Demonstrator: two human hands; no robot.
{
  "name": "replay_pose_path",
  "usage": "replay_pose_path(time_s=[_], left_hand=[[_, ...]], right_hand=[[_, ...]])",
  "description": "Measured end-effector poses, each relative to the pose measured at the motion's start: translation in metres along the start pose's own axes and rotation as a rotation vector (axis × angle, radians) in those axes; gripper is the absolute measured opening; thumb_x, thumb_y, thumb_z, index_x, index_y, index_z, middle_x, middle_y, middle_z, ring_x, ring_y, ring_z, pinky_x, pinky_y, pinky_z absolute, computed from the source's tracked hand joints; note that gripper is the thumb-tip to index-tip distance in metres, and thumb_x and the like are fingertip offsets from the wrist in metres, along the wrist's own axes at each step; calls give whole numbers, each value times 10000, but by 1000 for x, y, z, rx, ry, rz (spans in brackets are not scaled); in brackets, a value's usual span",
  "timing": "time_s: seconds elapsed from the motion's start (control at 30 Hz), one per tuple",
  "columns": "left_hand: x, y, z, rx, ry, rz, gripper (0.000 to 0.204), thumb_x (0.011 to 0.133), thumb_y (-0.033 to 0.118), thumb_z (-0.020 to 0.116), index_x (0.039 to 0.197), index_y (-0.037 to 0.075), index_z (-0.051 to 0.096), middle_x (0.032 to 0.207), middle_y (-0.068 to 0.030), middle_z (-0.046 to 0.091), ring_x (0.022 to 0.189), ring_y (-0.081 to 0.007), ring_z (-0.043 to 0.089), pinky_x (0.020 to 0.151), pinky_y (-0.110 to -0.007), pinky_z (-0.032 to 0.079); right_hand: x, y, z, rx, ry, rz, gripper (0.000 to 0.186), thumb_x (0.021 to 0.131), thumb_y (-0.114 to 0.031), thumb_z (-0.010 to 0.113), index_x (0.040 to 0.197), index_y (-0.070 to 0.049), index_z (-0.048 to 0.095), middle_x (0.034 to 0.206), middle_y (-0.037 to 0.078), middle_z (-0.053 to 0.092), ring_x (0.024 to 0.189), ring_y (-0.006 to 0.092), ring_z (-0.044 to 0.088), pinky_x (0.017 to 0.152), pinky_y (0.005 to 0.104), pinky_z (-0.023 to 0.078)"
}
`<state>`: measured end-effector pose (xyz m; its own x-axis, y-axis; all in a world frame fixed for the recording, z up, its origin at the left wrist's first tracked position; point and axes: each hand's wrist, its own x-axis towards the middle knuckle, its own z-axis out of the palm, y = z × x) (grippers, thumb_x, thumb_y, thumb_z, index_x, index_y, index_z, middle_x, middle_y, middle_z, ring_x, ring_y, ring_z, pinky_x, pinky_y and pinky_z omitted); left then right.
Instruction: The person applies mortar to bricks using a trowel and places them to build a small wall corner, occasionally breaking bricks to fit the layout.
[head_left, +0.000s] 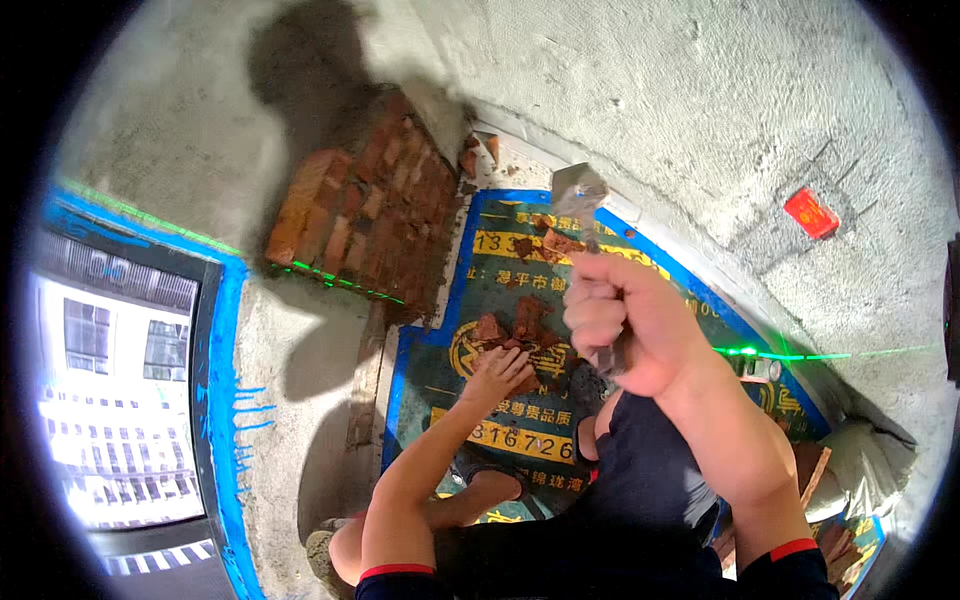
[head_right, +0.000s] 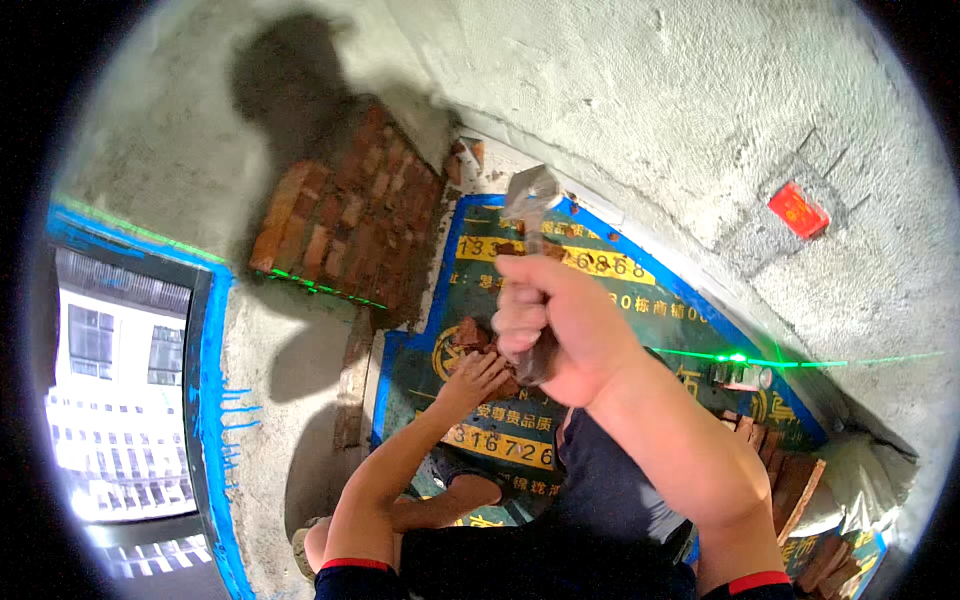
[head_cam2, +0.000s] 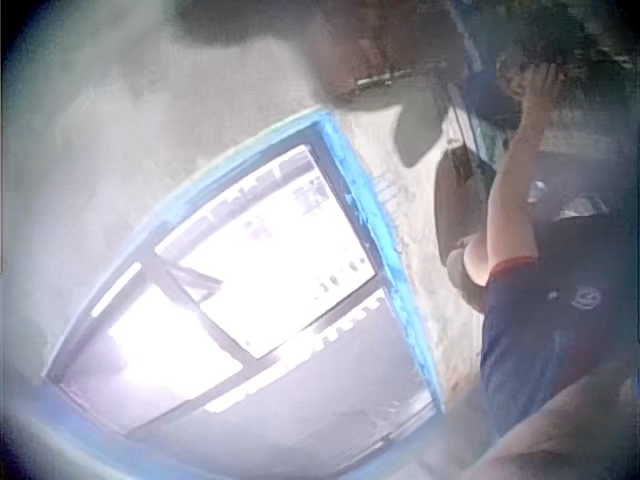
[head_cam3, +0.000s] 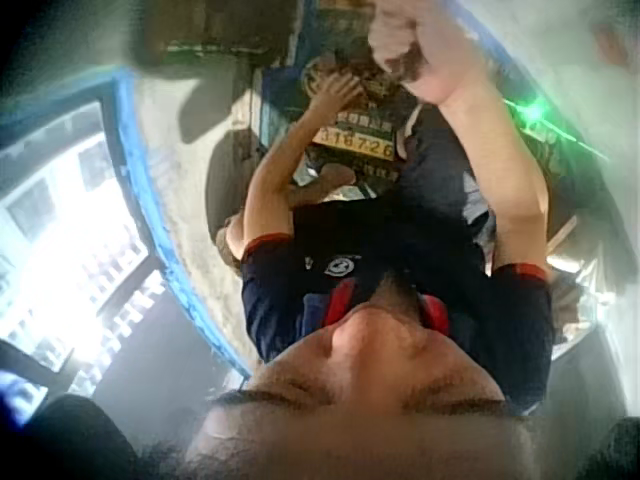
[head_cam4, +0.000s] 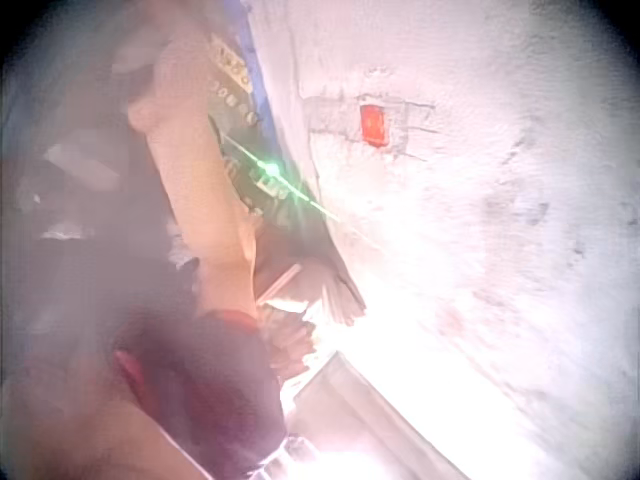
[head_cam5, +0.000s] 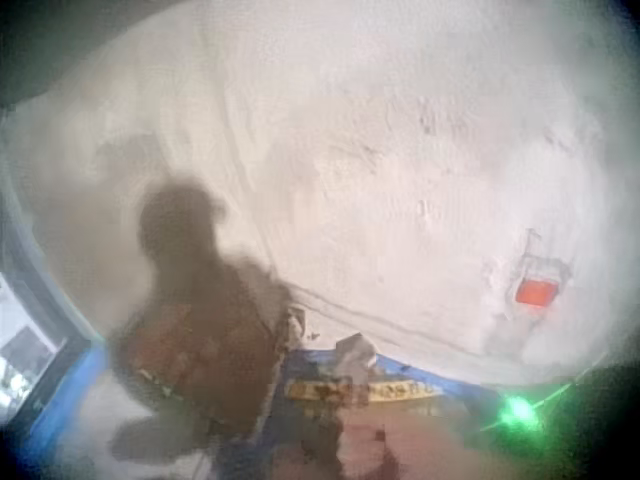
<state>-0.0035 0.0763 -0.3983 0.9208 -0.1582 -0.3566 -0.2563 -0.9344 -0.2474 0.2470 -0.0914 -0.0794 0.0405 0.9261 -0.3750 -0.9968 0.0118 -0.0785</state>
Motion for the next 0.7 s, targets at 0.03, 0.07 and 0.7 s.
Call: replay_pose_path(time_s=[0.03, 0.07, 0.7], left_hand=[[10, 5, -3, 46, -102, 6, 834, 920, 269, 617, 1582, 210, 112, 1632, -44, 157, 1499, -249, 161, 1214, -503, 128], [21, 3, -5, 19, -83, 61, 838, 915, 271, 624, 1581, 203, 118, 1632, -43, 157, 1499, -250, 161, 1213, -505, 128], [-92, -157, -133, -2416, 194, -817, 526, 833, 289, 672, 1280, 37, 554, 1179, -94, 636, 1106, -228, 602, 969, -381, 467]], right_hand=[[-6, -2, 0, -7, 51, -19, 325, 926, -157, 621, 696, -162, 391, 604, -66, 358, 520, 61, 341, 484, 228, 326], [-9, -5, -1, -14, 102, -33, 332, 923, -157, 624, 695, -160, 382, 605, -62, 357, 530, 63, 345, 496, 232, 331], [-4, -30, -1, 54, 70, -159, 335, 903, -132, 638, 699, -159, 374, 629, -61, 337, 542, 68, 352, 531, 253, 334]])
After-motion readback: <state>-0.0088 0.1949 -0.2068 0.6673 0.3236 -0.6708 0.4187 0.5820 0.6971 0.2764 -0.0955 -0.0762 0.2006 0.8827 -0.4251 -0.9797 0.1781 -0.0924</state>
